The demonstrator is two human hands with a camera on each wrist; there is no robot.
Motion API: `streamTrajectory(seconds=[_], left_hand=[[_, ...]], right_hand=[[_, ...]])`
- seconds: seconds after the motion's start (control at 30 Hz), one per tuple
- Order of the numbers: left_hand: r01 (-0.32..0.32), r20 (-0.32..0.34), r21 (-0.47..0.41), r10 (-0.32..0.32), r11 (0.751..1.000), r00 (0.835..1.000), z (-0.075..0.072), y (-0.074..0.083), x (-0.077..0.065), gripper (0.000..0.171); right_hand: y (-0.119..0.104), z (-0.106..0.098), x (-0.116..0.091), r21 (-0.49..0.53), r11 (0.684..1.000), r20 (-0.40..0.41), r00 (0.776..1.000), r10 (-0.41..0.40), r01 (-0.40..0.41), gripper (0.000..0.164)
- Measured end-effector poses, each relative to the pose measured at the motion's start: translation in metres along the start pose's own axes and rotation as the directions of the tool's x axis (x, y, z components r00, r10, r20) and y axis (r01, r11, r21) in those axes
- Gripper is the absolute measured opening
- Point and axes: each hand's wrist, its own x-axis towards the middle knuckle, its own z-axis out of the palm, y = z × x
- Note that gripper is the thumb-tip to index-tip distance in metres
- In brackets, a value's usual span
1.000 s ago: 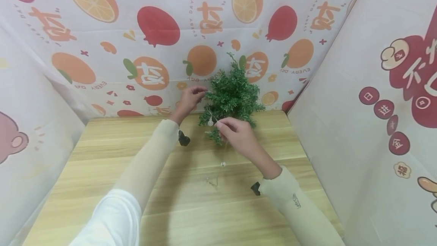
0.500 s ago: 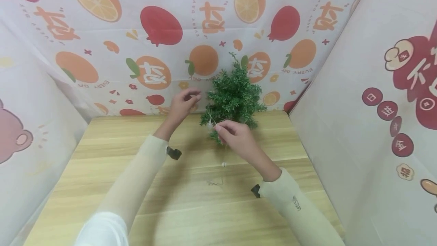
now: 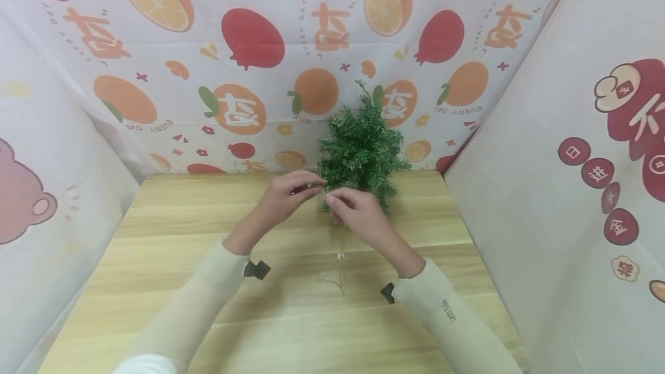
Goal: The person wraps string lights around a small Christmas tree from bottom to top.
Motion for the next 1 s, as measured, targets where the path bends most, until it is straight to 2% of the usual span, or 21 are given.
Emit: streamTrajectory(seconds=[0.23,0.37,0.5,0.67,0.77,1.0], left_hand=[[-0.082,0.023,0.065,0.081,0.994,0.996,0.007,0.003,-0.003,0.015],[-0.11,-0.007,0.102,0.111,0.989,0.994,0.008,0.002,-0.004,0.013],[-0.132,-0.05,0.161,0.141,0.978,0.989,0.007,-0.001,-0.005,0.015],[-0.139,-0.057,0.199,0.153,0.97,0.987,0.006,-0.005,-0.008,0.012],[-0.126,-0.076,0.222,0.146,0.967,0.986,0.005,-0.007,-0.011,0.011],[-0.136,-0.088,0.26,0.163,0.956,0.983,0.003,-0.009,-0.014,0.009]], right_hand=[[0.003,0.0,0.0,-0.003,1.0,0.01,1.0,0.024,-0.024,0.025],[0.006,0.0,-0.001,-0.002,0.999,0.051,0.997,0.054,-0.054,0.024],[0.008,-0.002,-0.002,-0.046,0.996,0.074,0.994,0.077,-0.073,0.021],[0.011,-0.007,-0.007,-0.141,0.984,0.098,0.988,0.123,-0.108,0.018],[0.014,-0.011,-0.01,-0.162,0.98,0.111,0.985,0.13,-0.111,0.017],[0.023,-0.022,-0.02,-0.058,0.99,0.113,0.985,0.131,-0.125,0.024]])
